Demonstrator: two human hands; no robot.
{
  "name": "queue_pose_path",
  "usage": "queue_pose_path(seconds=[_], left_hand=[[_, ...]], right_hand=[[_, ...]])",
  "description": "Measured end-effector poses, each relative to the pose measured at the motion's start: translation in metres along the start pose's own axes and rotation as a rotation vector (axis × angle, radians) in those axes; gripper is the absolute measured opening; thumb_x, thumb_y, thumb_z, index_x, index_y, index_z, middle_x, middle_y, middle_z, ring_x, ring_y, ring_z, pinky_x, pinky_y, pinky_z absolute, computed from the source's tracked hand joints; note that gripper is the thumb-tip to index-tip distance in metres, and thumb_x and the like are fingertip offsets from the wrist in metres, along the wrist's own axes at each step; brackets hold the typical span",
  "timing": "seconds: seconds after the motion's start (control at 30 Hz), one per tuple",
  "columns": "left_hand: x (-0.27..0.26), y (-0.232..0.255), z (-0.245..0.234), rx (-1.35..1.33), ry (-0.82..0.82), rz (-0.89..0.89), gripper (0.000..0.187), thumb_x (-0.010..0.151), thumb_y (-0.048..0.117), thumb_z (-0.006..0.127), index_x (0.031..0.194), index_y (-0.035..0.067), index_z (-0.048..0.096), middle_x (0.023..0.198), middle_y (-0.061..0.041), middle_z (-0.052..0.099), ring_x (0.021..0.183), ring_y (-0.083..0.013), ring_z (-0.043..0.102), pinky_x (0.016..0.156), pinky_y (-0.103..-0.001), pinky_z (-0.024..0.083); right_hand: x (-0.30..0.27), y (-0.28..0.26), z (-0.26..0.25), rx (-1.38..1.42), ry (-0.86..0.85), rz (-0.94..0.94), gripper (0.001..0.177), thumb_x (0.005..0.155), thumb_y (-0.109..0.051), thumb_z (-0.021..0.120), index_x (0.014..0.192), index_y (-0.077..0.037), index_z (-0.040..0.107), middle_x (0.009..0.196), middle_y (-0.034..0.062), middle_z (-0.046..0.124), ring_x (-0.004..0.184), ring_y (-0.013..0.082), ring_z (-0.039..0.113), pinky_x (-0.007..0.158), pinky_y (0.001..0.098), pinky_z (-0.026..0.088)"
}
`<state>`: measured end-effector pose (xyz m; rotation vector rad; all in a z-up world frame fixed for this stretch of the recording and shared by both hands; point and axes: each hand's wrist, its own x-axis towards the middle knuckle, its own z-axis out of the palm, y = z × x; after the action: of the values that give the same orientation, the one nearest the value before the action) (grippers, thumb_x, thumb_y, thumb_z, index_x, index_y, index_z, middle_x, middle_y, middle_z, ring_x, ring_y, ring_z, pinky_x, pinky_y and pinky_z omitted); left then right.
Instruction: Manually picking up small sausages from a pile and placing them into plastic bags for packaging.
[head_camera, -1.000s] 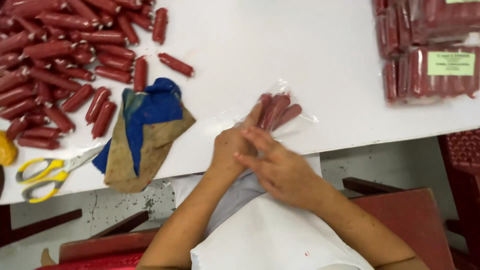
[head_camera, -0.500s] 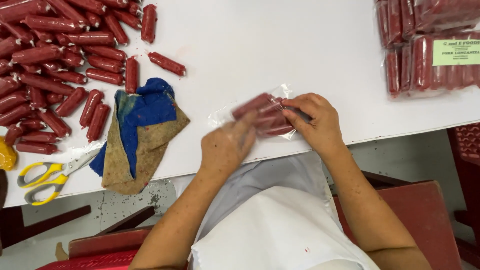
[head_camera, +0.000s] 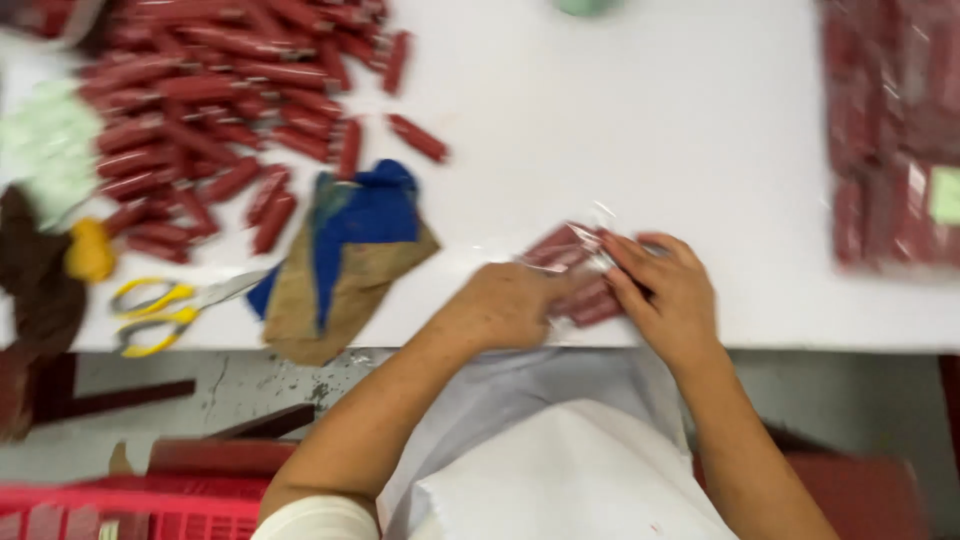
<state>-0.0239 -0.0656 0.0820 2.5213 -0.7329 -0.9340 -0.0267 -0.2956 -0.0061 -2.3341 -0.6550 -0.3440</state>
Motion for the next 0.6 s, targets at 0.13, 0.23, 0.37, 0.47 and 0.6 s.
queue_pose_path(seconds=[0.13,0.23,0.37,0.47,0.6], left_hand=[[-0.028,-0.035,0.006,-0.075,0.01,0.059,0.073,0.086,0.008,0.052,0.155,0.022,0.035,0.131,-0.013,0.069,0.123,-0.0416,0.061,0.104,-0.057,0.047],[-0.047,-0.09,0.009,-0.173,0.154,0.199,0.059,0.087,0.015,0.052,0.144,0.029,0.053,0.135,-0.007,0.068,0.115,-0.0319,0.065,0.097,-0.037,0.047],[-0.097,-0.198,-0.035,0.065,0.88,-0.407,0.023,0.08,0.02,0.072,0.103,0.02,0.07,0.096,-0.006,0.065,0.09,-0.0286,0.062,0.07,-0.045,0.049],[-0.111,-0.303,-0.048,0.555,1.136,-0.587,0.019,0.083,0.016,0.064,0.101,0.016,0.072,0.101,-0.01,0.056,0.096,-0.0344,0.054,0.058,-0.049,0.051],[-0.118,-0.36,-0.059,1.013,0.97,-0.554,0.014,0.089,0.023,0.059,0.084,0.019,0.071,0.105,-0.006,0.054,0.097,-0.0293,0.054,0.051,-0.037,0.049]], right_hand=[[-0.002,-0.009,-0.002,-0.029,-0.036,-0.068,0.035,0.101,-0.025,0.064,0.132,-0.01,0.07,0.121,0.0125,0.073,0.116,0.0351,0.065,0.11,0.0444,0.043],[-0.008,-0.015,0.0,-0.16,-0.096,0.12,0.037,0.104,-0.032,0.055,0.133,-0.016,0.071,0.132,-0.0009,0.07,0.128,0.025,0.055,0.112,0.0355,0.042],[-0.008,-0.018,0.001,-0.141,-0.1,0.226,0.037,0.104,-0.035,0.054,0.133,-0.02,0.071,0.133,-0.0045,0.069,0.129,0.0224,0.053,0.109,0.035,0.043],[-0.008,-0.013,0.002,-0.131,-0.077,0.223,0.036,0.102,-0.035,0.056,0.132,-0.021,0.071,0.13,-0.0056,0.07,0.127,0.0217,0.054,0.109,0.0349,0.043],[-0.007,-0.009,0.003,-0.097,-0.122,0.3,0.04,0.096,-0.042,0.055,0.131,-0.029,0.07,0.131,-0.011,0.069,0.128,0.018,0.054,0.107,0.0338,0.044]])
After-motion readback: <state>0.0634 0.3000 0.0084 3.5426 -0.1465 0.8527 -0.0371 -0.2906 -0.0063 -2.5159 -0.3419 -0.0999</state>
